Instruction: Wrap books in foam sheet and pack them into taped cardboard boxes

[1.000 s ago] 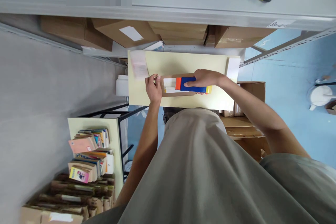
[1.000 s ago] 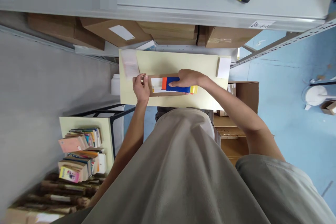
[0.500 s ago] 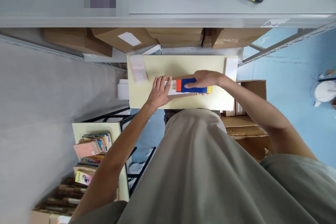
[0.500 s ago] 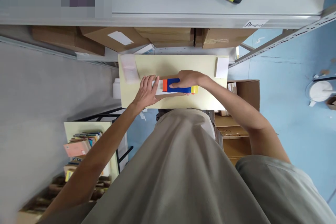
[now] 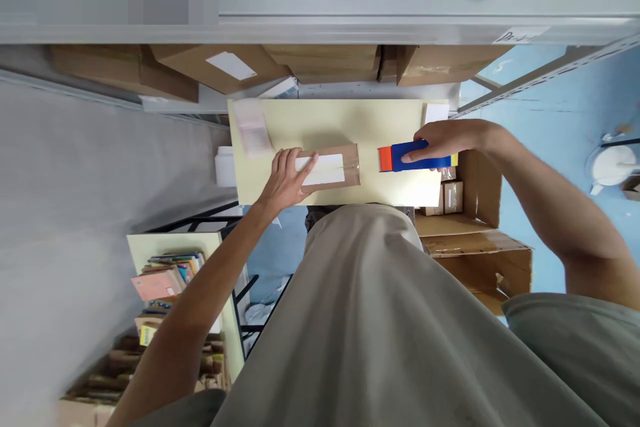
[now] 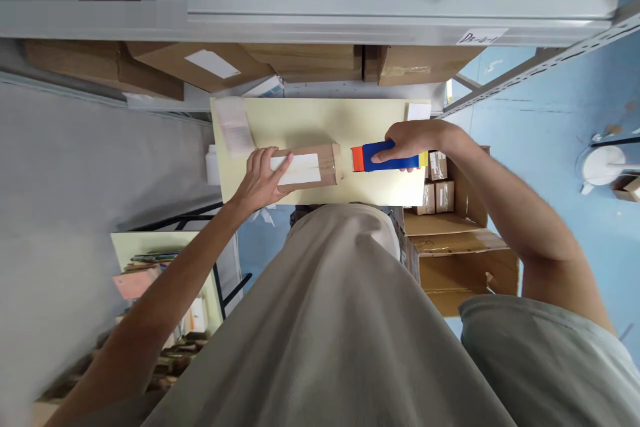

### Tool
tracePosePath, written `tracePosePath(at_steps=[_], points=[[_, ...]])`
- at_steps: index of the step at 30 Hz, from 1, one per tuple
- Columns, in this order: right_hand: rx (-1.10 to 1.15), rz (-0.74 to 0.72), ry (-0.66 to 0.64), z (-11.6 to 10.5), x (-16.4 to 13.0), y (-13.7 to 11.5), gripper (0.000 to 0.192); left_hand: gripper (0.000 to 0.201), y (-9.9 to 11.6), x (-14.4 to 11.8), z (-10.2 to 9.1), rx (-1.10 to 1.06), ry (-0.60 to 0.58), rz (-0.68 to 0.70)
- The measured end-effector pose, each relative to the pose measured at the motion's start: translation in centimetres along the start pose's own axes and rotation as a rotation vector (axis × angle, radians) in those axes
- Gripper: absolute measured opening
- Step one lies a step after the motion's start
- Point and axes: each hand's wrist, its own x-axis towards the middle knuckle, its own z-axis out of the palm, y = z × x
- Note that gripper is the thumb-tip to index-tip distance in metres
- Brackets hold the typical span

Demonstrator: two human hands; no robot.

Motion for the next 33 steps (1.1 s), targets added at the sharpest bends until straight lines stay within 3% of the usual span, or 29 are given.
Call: tracePosePath(at_steps=[11,18,23,27,30,33], points=[[-0.044,0.031,0.118,2.9,3.2,-2.0,0.070,0.097,0.2,0.8,-0.1,0.042,-0.019,0.010],[-0.117,0.051,0.172,4.9,3.8,-5.4,0.058,0.100,0.3,1.1,0.0,0.045,-0.014,0.037],[-0.207,0.085,0.306,7.4,4.2,-7.7,0.050,0.101,0.1,1.2,-0.1,0.040,0.009,0.059],[-0.185,0.156,0.366,9.1,4.0,-7.5,0.042,0.109,0.0,1.0,0.0,0.075,0.000,0.080],[-0.092,0.196,0.384,8.6,2.4,-6.8,0.052,0.123,0.6,0.7,-0.1,0.116,0.011,0.091],[0.003,0.201,0.444,6.5,-0.3,-7.1,0.057,0.125,2.3,1.2,-0.8,0.130,0.076,0.123]])
